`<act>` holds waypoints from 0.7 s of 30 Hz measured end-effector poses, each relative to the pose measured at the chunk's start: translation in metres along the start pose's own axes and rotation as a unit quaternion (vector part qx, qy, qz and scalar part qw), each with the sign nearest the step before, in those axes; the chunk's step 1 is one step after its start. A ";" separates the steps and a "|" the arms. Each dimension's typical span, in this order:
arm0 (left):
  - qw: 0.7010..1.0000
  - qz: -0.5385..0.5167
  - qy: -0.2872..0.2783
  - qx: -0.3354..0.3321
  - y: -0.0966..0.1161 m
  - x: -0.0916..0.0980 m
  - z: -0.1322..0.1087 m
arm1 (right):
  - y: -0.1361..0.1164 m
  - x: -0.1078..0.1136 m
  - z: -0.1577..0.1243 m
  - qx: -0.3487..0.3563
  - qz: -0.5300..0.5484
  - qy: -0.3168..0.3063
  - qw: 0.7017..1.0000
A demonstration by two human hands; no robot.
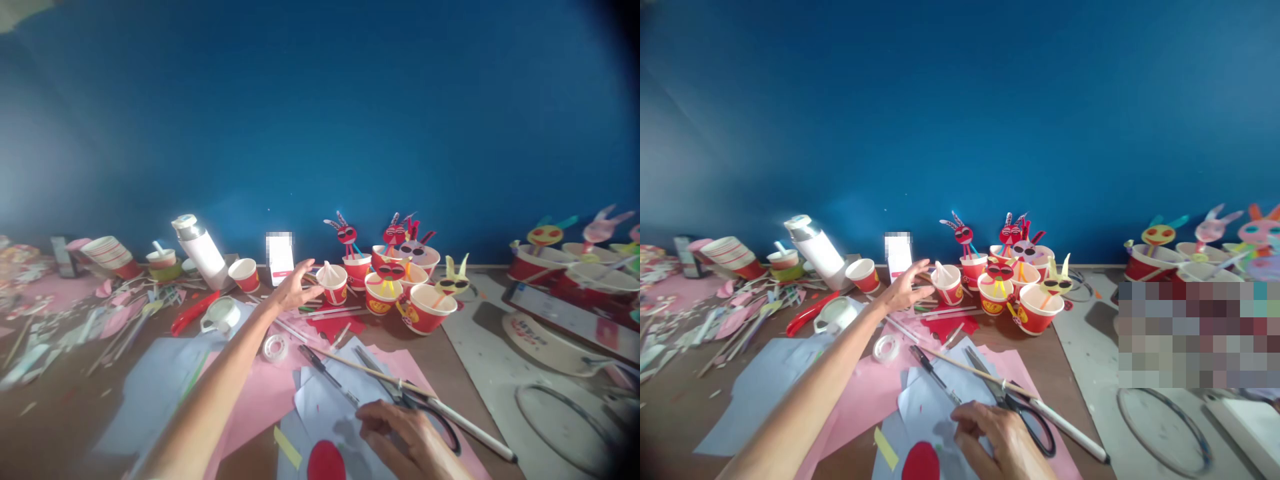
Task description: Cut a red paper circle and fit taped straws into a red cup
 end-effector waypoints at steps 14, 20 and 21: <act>0.993 0.007 0.075 0.092 0.034 -0.013 -0.136 | 0.000 -0.011 -0.004 -0.004 -0.057 -0.025 0.998; 0.991 -0.034 0.054 0.114 0.050 -0.017 -0.180 | 0.002 -0.016 -0.005 0.031 -0.079 -0.057 0.995; 0.992 -0.040 0.048 0.108 0.058 -0.015 -0.184 | 0.000 -0.016 -0.005 0.031 -0.081 -0.062 0.994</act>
Point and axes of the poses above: each hand's wrist, its own z-axis towards the middle knuckle, its own x-axis out of the back of the hand, y = z × x, the point moved 3 cm from there along z, towards the middle knuckle, and after that the axes turned 11 degrees about -y, right-handed, at the moved point
